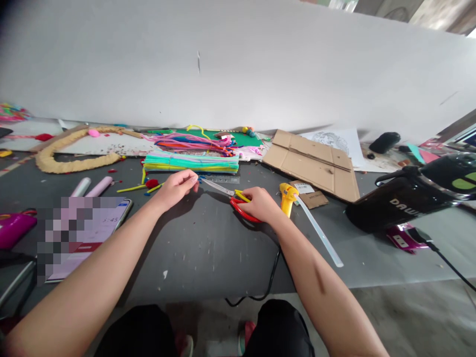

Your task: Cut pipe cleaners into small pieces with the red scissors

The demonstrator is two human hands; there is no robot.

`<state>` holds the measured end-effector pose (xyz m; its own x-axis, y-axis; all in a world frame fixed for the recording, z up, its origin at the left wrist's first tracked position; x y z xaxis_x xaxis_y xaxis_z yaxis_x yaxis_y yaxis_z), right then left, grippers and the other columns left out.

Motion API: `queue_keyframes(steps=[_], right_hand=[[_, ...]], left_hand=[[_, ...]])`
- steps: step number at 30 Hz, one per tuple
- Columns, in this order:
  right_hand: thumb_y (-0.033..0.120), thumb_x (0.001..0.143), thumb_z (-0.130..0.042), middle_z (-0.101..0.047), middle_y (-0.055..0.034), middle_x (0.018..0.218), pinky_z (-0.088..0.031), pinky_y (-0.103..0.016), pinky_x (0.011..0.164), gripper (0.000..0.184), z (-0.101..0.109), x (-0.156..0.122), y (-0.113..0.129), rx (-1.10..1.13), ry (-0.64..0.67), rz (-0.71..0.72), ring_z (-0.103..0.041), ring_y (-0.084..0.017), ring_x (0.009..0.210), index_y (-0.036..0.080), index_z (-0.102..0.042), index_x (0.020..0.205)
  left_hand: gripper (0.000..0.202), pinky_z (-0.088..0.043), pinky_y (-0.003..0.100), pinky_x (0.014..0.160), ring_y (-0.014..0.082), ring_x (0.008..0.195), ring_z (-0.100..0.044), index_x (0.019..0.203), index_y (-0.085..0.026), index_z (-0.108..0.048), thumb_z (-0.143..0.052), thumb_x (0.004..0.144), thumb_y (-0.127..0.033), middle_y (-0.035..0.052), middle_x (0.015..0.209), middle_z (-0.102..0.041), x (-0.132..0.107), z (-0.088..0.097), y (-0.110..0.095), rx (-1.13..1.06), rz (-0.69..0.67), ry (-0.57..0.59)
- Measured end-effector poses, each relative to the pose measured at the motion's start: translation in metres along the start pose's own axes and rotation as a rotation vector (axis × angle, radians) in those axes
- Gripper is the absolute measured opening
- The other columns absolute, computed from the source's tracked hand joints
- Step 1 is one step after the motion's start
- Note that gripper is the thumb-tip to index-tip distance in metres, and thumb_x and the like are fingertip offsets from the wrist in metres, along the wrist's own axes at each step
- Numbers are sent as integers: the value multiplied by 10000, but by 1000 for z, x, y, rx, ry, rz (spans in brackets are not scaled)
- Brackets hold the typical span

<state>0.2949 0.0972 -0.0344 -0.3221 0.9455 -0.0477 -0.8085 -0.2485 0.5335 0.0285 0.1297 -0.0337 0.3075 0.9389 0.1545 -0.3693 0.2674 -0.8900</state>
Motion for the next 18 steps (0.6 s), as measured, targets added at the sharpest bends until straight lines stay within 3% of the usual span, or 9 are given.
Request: queue_keyframes(steps=[9,18], right_hand=[[531,789,-580,-341,50,600,-206,-285,574,421,1,-2,0,64,-5,-30,-291,-104,613,198,-388,620],[526,798,-558,-404,34,587,-228,-284,568,398,-1,-4,3,34,-47,-32,-308,-114,612,195,-433,615]], left_hand=[[295,-321,256,560,96,578,-417,759,-178,-557,-511,937,-409,-7,730,-584,1,-1,0,-6,-7,-3],[326,-336,263,560,121,545,-467,678,-189,-521,-461,933,-382,-6,546,-555,2,-4,4,-167,128,-9]])
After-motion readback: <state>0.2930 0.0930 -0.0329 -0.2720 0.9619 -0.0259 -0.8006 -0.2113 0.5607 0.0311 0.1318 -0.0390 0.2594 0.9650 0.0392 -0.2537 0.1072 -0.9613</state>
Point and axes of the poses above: each hand's wrist, its own x-axis towards the middle knuckle, its own z-axis out of the back of the hand, y = z × x, the point moved 3 cm from there along x, towards the middle knuckle
